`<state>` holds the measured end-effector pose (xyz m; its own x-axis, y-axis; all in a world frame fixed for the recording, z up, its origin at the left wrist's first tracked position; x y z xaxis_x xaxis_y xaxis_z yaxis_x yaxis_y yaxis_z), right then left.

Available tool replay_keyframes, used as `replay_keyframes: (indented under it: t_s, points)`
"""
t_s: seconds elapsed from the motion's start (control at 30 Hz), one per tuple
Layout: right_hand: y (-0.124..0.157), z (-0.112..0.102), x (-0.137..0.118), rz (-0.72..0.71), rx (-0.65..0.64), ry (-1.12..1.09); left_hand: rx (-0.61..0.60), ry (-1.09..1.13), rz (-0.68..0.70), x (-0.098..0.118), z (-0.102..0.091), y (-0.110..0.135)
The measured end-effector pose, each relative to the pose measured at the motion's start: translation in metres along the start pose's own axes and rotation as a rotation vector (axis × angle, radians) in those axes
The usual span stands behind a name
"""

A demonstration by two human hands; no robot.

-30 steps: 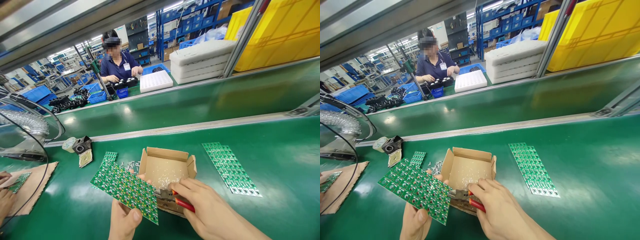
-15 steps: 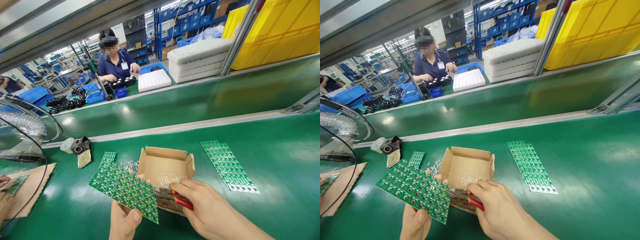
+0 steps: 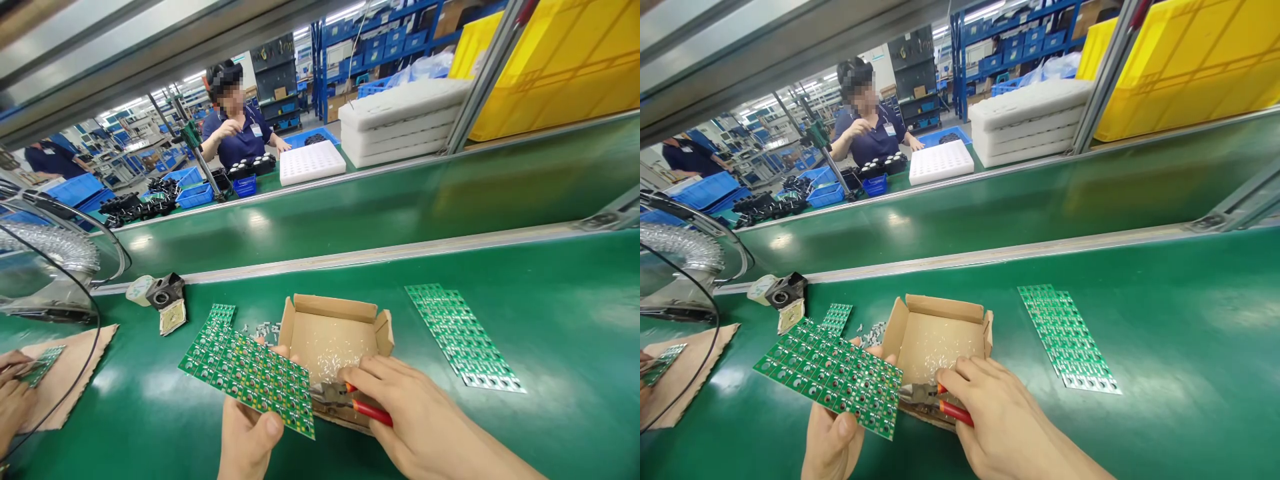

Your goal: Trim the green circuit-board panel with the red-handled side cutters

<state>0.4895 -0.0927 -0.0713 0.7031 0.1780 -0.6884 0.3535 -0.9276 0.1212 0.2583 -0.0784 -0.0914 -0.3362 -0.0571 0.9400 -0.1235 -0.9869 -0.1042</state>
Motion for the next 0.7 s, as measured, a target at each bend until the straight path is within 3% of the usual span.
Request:
replay_keyframes:
  t_s: [0.37, 0.7]
  points:
    - [-0.001, 0.001, -0.001, -0.002, -0.011, -0.015, 0.106, -0.005, -0.011, 0.008, 0.016, 0.001]
    - [0.000, 0.003, -0.002, -0.013, 0.004, -0.032, 0.072, 0.009, -0.016, 0.006, 0.013, -0.003]
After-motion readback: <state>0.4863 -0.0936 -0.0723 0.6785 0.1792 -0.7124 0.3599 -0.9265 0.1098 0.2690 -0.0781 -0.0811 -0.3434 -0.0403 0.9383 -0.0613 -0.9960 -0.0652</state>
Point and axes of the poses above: each hand's wrist, its own y-axis away from the middle knuckle, its own z-axis out of the palm, x = y × z, the point moved 4 cm from there along -y, towards the middle knuckle, and after that the axes turned 2 degrees about z, right-handed, at the moved point
